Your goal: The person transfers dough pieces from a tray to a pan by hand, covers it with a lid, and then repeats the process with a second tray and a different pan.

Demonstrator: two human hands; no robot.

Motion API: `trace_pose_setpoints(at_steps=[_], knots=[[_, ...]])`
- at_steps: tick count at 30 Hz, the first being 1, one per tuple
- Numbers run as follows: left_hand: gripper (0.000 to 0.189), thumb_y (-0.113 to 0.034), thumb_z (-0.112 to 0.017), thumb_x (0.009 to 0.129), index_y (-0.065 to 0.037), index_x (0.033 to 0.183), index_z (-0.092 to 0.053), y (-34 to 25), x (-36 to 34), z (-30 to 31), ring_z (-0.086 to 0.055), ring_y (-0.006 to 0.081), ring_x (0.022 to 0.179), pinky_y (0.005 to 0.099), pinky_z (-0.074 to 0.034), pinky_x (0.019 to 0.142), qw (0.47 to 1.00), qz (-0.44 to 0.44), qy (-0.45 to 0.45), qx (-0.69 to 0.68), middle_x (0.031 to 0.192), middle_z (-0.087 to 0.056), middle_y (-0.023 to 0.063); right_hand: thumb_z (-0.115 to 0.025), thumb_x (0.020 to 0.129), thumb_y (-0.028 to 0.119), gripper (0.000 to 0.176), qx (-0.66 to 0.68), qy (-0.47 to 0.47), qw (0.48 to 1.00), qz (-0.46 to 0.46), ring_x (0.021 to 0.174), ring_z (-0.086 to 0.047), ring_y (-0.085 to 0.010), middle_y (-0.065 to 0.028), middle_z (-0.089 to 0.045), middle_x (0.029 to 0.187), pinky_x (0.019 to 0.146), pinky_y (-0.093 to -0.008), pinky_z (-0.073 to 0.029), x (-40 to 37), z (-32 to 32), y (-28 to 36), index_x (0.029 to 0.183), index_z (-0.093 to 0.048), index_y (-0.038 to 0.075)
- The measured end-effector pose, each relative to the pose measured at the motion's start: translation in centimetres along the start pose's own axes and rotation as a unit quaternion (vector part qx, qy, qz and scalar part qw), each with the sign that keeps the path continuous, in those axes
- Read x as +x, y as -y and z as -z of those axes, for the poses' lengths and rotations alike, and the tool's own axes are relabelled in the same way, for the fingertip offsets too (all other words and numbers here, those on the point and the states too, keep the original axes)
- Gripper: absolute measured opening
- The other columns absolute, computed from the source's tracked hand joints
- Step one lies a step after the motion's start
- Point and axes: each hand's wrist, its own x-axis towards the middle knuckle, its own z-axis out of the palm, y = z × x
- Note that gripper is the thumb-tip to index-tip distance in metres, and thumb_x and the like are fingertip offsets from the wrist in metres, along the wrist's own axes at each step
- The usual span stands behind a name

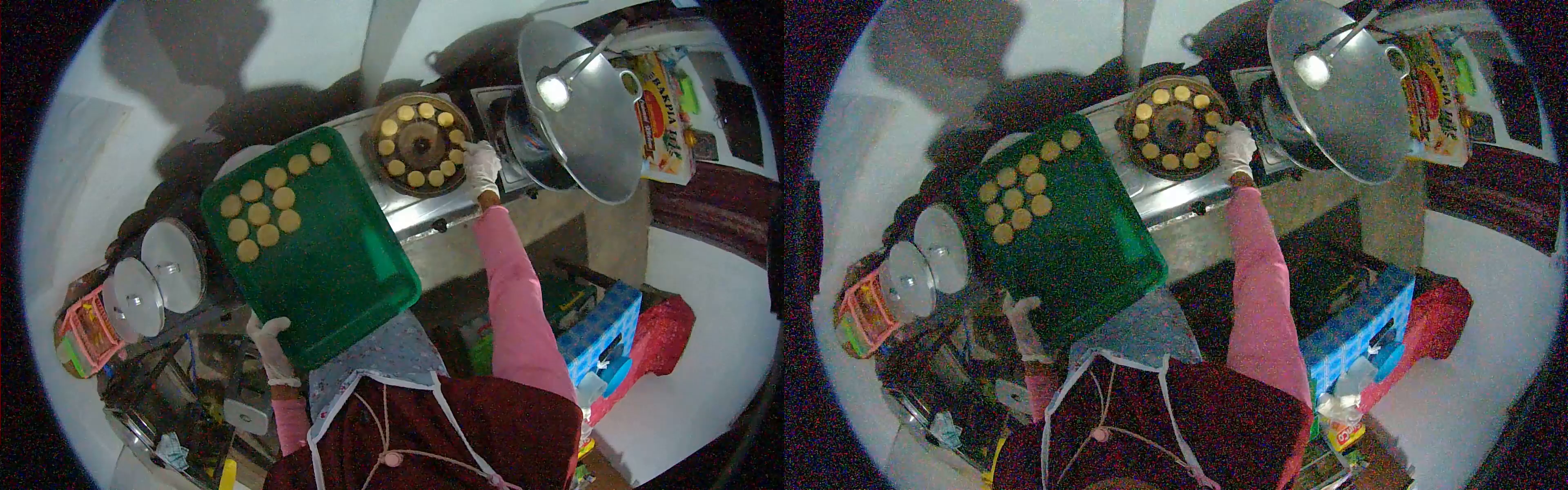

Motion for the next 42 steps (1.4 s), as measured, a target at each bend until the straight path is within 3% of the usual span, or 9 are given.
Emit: trace_pose_setpoints(at_steps=[3,6,9,13,18,25,33,35,42], knots=[[0.029,-0.014,-0.062,0.081,-0.011,0.109,-0.055,-1.7,-0.6,-0.6,-0.037,0.0312,0.128,0.0452,-0.028,0.111,0.999,0.030,-0.003,-0.029,0.124,-0.049,0.0145,-0.059,0.087,0.031,0.023,0.032,-0.034,0.997,-0.057,0.088,-0.068,-0.0337,-0.0148,-0.067,0.092,0.074,-0.0443,-0.056,0.2,-0.1,0.2,0.087,-0.064,0.008],[0.029,-0.013,-0.062,0.079,-0.011,0.107,-0.056,-2.2,-0.5,-0.9,-0.040,0.0285,0.124,0.0438,-0.030,0.109,0.999,0.026,-0.006,-0.042,0.125,-0.048,0.0119,-0.060,0.085,0.024,0.015,-0.097,-0.061,0.992,0.045,0.082,-0.070,-0.0324,-0.0133,-0.068,0.083,0.067,-0.0423,-0.058,1.1,-0.7,0.9,0.085,-0.064,0.009],[0.026,-0.014,-0.062,0.080,-0.012,0.105,-0.057,-3.3,-0.5,-1.3,-0.044,0.0249,0.117,0.0431,-0.035,0.105,0.993,0.049,-0.014,-0.103,0.124,-0.048,0.0095,-0.069,0.073,0.020,0.014,-0.159,0.008,0.986,0.056,0.081,-0.068,-0.0344,-0.0137,-0.067,0.087,0.063,-0.0440,-0.056,2.1,-2.3,2.5,0.084,-0.064,0.011],[0.043,-0.008,-0.058,0.063,-0.001,0.105,-0.064,-3.5,0.3,-2.9,-0.062,0.0194,0.080,0.0303,-0.050,0.074,0.976,0.033,-0.122,-0.177,0.097,-0.066,0.0048,-0.063,0.075,0.016,0.010,-0.155,-0.017,0.985,0.070,0.078,-0.069,-0.0349,-0.0140,-0.068,0.080,0.061,-0.0443,-0.056,2.5,-2.3,3.5,0.083,-0.064,0.009],[0.047,-0.015,-0.061,0.065,-0.007,0.111,-0.057,-3.4,0.2,-2.3,-0.057,0.0220,0.092,0.0348,-0.049,0.082,0.995,0.007,-0.078,-0.060,0.105,-0.058,0.0066,-0.061,0.073,0.016,0.013,-0.121,-0.018,0.991,0.057,0.079,-0.069,-0.0345,-0.0142,-0.069,0.083,0.063,-0.0446,-0.056,2.5,-0.6,4.1,0.084,-0.066,0.010],[0.059,-0.015,-0.061,0.063,-0.010,0.121,-0.052,-4.9,0.7,-3.0,-0.056,0.0252,0.095,0.0381,-0.049,0.086,0.979,0.090,-0.083,-0.163,0.105,-0.057,0.0061,-0.063,0.073,0.019,0.015,-0.070,-0.030,0.995,0.061,0.081,-0.068,-0.0342,-0.0154,-0.068,0.084,0.069,-0.0458,-0.054,3.2,0.5,5.2,0.083,-0.067,0.009],[0.016,-0.021,-0.056,0.085,-0.012,0.099,-0.058,-3.3,0.3,-2.3,-0.046,0.0226,0.116,0.0411,-0.041,0.098,0.994,-0.010,-0.049,-0.093,0.113,-0.055,0.0096,-0.063,0.079,0.021,0.014,-0.116,0.013,0.992,0.056,0.084,-0.069,-0.0324,-0.0124,-0.069,0.092,0.068,-0.0440,-0.056,6.5,-1.1,6.3,0.088,-0.070,0.013],[0.016,-0.021,-0.056,0.085,-0.012,0.099,-0.057,-3.7,0.4,-2.5,-0.046,0.0224,0.117,0.0411,-0.040,0.099,0.994,-0.017,-0.046,-0.096,0.114,-0.055,0.0101,-0.062,0.080,0.021,0.014,-0.141,0.017,0.988,0.055,0.084,-0.069,-0.0323,-0.0124,-0.069,0.091,0.069,-0.0440,-0.056,7.0,-2.0,6.1,0.089,-0.071,0.014],[0.052,-0.021,-0.062,0.071,-0.005,0.119,-0.050,-5.7,0.8,-3.2,-0.053,0.0227,0.101,0.0359,-0.045,0.091,0.983,0.068,-0.059,-0.160,0.114,-0.054,0.0089,-0.059,0.083,0.027,0.021,-0.021,0.017,0.998,0.061,0.089,-0.067,-0.0341,-0.0130,-0.070,0.094,0.075,-0.0454,-0.054,6.5,0.6,5.4,0.093,-0.071,0.013]])
